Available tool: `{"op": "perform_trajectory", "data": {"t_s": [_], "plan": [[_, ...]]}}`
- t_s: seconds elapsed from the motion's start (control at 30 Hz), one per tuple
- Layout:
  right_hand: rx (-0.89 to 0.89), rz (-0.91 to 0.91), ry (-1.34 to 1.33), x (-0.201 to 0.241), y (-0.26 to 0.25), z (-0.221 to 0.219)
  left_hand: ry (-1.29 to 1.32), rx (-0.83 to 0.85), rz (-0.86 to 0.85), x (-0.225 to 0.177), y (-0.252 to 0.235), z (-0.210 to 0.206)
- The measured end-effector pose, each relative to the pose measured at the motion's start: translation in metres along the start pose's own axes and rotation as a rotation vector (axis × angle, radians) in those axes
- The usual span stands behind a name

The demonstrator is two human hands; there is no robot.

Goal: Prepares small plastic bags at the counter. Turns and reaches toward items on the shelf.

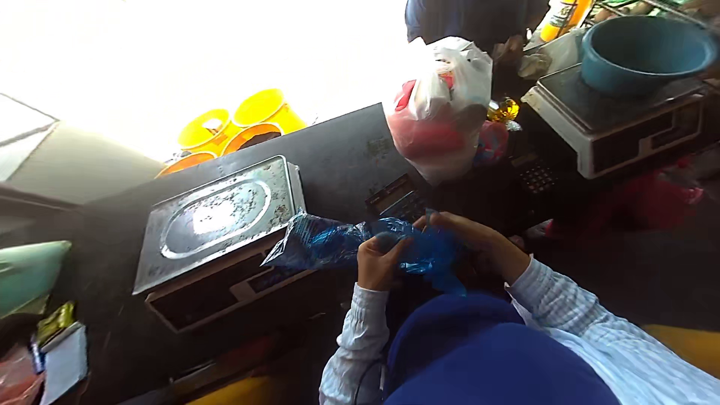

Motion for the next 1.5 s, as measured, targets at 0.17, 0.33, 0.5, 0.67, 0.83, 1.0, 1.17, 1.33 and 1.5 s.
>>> {"op": "perform_trajectory", "data": {"t_s": [0.17, 0.33, 0.5, 0.67, 0.83, 1.0, 1.17, 1.33, 1.5], "plan": [[-0.175, 0.042, 0.109, 0.029, 0.03, 0.015, 0.053, 0.031, -0.125, -0.024, 0.003, -0.009], [-0.42, 0.121, -0.021, 0.031, 0.057, 0.033, -0.012, 0.132, -0.041, -0.017, 0.017, -0.022], [-0.619, 0.183, -0.135, 0.027, 0.084, 0.05, -0.074, 0.333, 0.107, 0.016, 0.032, -0.045], [-0.703, 0.229, -0.205, 0.026, 0.101, 0.07, 0.2, 0.234, 0.154, 0.013, 0.026, -0.02], [-0.759, 0.201, -0.396, 0.005, 0.103, 0.089, -0.811, -0.411, -0.158, 0.018, 0.054, 0.086], [-0.712, 0.126, -0.398, -0.03, 0.065, 0.073, -1.2, -0.487, 0.313, 0.11, 0.073, 0.143], [-0.733, 0.121, -0.085, -0.022, 0.022, 0.028, -1.021, -0.202, 0.036, 0.111, 0.078, 0.11], [-0.112, -0.033, 0.894, -0.033, -0.087, -0.102, -0.814, 0.144, -0.131, 0.092, 0.066, 0.055], [0.069, -0.257, 1.223, -0.073, -0.159, -0.135, -0.971, -0.21, -0.482, 0.065, 0.084, 0.116]]}}
Point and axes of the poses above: each hand's wrist, its own y-axis away from the middle knuckle, its own z-axis out of the back of the hand, x = y × z, the point moved 10 cm from there along -y, towards the middle knuckle, and after that the axes turned 8 degrees about -z, right-handed, at the moved point
